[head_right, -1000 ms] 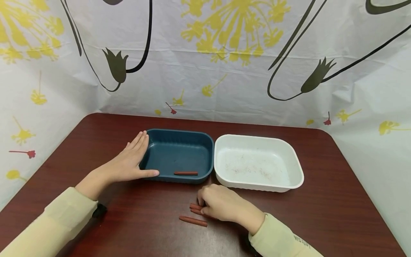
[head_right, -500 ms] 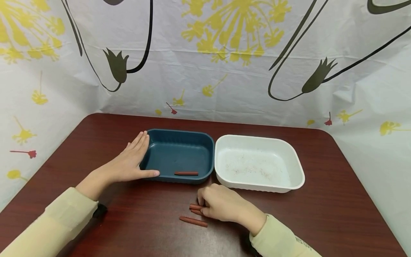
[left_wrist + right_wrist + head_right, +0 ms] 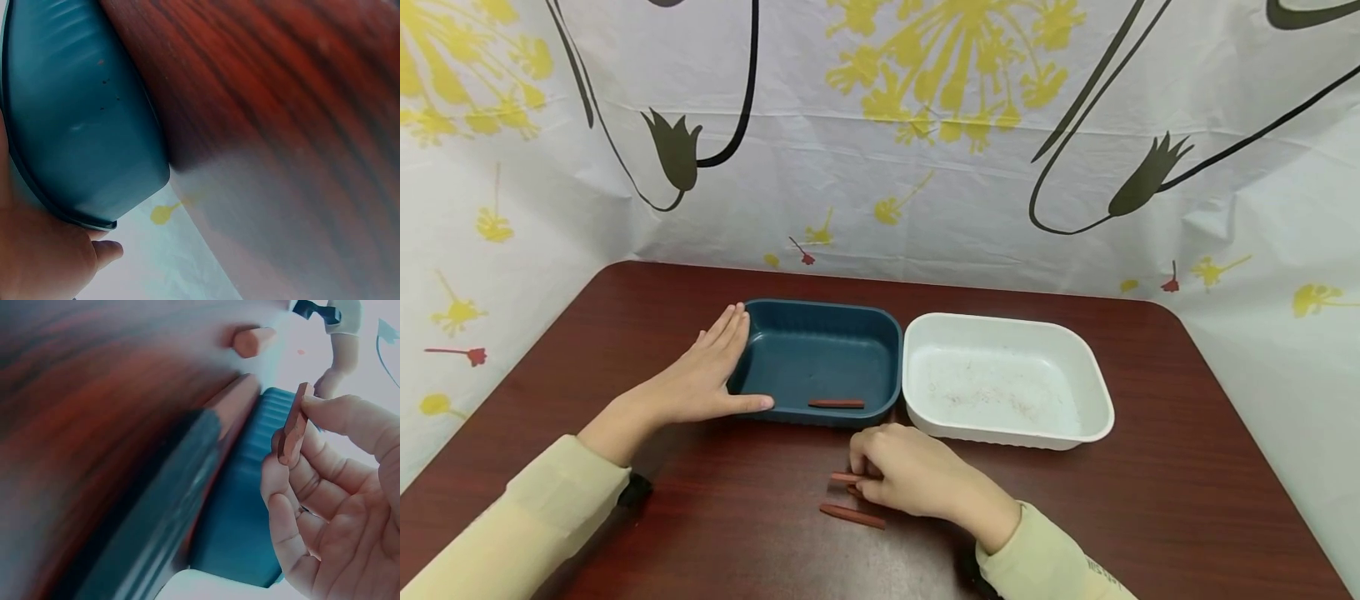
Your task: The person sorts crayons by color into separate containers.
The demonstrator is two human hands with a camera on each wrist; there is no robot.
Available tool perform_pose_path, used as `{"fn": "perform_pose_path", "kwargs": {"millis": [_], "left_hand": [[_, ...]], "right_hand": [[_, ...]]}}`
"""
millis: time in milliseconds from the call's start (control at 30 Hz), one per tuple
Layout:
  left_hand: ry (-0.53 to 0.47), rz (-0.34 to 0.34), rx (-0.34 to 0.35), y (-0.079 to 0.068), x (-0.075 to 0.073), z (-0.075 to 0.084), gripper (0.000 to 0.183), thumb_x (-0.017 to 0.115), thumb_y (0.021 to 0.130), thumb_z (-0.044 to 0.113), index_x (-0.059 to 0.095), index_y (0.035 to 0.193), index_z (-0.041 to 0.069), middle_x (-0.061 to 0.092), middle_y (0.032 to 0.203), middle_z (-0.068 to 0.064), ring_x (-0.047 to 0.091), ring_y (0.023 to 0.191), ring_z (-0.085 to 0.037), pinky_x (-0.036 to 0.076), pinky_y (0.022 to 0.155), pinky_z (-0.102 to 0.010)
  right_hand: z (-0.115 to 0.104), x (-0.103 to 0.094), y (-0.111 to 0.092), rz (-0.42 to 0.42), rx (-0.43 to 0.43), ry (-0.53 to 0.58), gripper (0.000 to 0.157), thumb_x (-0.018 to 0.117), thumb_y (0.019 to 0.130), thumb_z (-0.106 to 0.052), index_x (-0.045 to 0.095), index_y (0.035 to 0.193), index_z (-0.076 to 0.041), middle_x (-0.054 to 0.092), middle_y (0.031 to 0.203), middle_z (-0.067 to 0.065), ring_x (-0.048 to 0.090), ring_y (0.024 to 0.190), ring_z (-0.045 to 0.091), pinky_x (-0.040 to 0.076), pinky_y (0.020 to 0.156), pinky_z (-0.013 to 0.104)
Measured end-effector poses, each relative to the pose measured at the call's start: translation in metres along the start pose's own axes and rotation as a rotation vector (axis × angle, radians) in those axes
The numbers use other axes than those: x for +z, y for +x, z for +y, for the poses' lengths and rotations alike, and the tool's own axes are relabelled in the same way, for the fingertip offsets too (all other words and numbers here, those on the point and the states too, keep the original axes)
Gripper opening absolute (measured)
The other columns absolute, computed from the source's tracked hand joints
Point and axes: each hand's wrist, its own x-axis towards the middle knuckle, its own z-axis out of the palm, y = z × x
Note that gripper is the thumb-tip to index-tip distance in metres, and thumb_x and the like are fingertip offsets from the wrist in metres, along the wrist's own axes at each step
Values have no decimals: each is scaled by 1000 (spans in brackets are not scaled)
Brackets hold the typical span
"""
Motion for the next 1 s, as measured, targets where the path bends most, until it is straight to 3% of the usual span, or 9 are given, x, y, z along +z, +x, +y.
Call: {"fn": "perform_pose_path", "kwargs": {"millis": [767,1000], "left_hand": [[-1,-18,-11,2,-2,0,130,61,77,79,-3,158,-1,-14,167,-14,-13,155,-32,8,120,-64],[2,-27,-17,2,-2,-1,131,61,77,79,-3,158,0,-14,167,-13,-13,155,-32,8,120,-64]], "right_hand": [[-10,-15,14,155,-80,45,8,71,90,-14,66,93,-20,61,87,-11,51,71,3,47,65,18],[-8,-18,20,193,-74,105,9,70,92,-13,66,96,-19,61,87,-9,50,70,2,48,62,20]]}}
